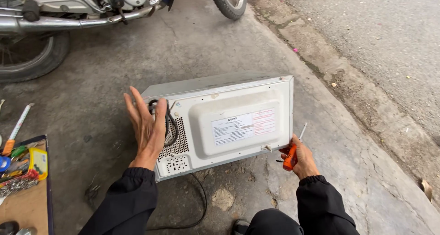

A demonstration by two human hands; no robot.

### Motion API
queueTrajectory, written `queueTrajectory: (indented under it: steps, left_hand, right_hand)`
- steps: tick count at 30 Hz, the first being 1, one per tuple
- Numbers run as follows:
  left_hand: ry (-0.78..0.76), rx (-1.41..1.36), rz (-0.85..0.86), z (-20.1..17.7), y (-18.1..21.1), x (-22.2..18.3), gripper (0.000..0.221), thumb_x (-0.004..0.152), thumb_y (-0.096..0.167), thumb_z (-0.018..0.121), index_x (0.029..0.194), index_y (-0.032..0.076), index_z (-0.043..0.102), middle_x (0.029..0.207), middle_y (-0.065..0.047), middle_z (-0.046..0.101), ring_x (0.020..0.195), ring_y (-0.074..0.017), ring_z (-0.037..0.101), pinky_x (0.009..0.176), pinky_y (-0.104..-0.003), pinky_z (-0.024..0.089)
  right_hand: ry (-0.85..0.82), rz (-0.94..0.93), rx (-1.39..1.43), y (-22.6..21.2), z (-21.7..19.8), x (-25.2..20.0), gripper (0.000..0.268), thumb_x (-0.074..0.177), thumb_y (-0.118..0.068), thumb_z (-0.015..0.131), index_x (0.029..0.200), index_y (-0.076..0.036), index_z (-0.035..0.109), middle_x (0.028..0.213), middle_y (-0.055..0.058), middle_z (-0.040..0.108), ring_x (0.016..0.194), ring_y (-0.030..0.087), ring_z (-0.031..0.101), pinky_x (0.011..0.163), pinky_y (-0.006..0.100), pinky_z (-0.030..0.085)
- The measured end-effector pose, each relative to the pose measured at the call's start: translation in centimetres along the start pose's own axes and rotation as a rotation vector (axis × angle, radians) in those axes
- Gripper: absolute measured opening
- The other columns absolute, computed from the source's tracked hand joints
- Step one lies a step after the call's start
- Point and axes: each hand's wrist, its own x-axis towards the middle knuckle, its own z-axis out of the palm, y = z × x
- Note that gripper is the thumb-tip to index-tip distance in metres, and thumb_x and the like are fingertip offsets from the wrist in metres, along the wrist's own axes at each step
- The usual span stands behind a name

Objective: Disassembling a microwave oven using a screwdriver for repair

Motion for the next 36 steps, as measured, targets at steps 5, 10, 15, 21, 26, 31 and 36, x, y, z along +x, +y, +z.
queueTrajectory:
  steps: [5,10,15,21,26,31,36]
  left_hand:
    - [0.097,-0.243,-0.028,-0.1,-0.4,-0.2,0.088,0.119,0.065,0.036,0.182,0.019,-0.006,0.185,-0.030,-0.011,0.170,-0.0536,-0.002,0.137,-0.066,0.003]
    - [0.175,-0.187,-0.082,0.6,-2.4,-1.1,0.086,0.122,0.052,0.045,0.182,0.020,-0.007,0.183,-0.037,-0.008,0.170,-0.0549,0.002,0.138,-0.065,0.004]
    - [0.084,-0.226,-0.082,-0.5,-1.6,-1.8,0.082,0.122,0.048,0.041,0.181,0.017,-0.006,0.185,-0.032,-0.003,0.171,-0.0520,0.004,0.138,-0.064,0.006]
    - [0.029,-0.223,-0.137,-1.6,-0.3,-1.8,0.077,0.119,0.052,0.041,0.181,0.020,0.008,0.186,-0.028,0.010,0.170,-0.0511,0.012,0.137,-0.064,0.014]
    - [0.022,-0.229,-0.140,-2.4,0.0,-1.4,0.075,0.118,0.052,0.045,0.180,0.022,0.018,0.184,-0.027,0.021,0.168,-0.0496,0.020,0.135,-0.062,0.021]
    - [0.017,-0.267,-0.139,-2.1,-1.3,-1.3,0.073,0.118,0.054,0.048,0.180,0.025,0.022,0.183,-0.026,0.025,0.168,-0.0497,0.021,0.134,-0.064,0.022]
    - [0.008,-0.266,-0.151,-2.6,-0.2,-1.6,0.074,0.115,0.056,0.051,0.178,0.026,0.028,0.181,-0.026,0.031,0.167,-0.0487,0.025,0.135,-0.060,0.025]
  right_hand:
    - [0.003,0.017,0.067,1.6,-0.3,1.9,0.051,0.110,-0.046,0.074,0.131,-0.003,0.056,0.110,0.019,0.075,0.098,0.039,0.081,0.083,0.055,0.067]
    - [0.037,0.032,0.103,2.9,-1.2,2.2,0.053,0.109,-0.044,0.074,0.135,-0.003,0.054,0.112,0.019,0.074,0.101,0.045,0.080,0.088,0.063,0.066]
    - [0.047,0.005,0.136,3.2,-1.3,1.3,0.057,0.110,-0.044,0.075,0.140,-0.002,0.051,0.116,0.018,0.073,0.107,0.045,0.079,0.093,0.063,0.064]
    - [0.018,0.022,0.115,3.3,-1.9,2.5,0.055,0.110,-0.048,0.073,0.140,-0.006,0.056,0.113,0.013,0.072,0.104,0.042,0.079,0.091,0.060,0.066]
    - [0.005,0.023,0.124,3.3,-2.0,3.3,0.054,0.109,-0.049,0.076,0.142,-0.010,0.059,0.114,0.015,0.074,0.105,0.044,0.080,0.092,0.062,0.065]
    - [0.001,0.038,0.093,3.3,-2.2,3.2,0.050,0.107,-0.054,0.077,0.132,-0.014,0.062,0.109,0.011,0.076,0.101,0.040,0.081,0.090,0.057,0.068]
    - [-0.011,0.031,0.079,2.8,-1.7,2.0,0.047,0.110,-0.055,0.073,0.132,-0.015,0.062,0.110,0.009,0.074,0.101,0.038,0.081,0.089,0.055,0.068]
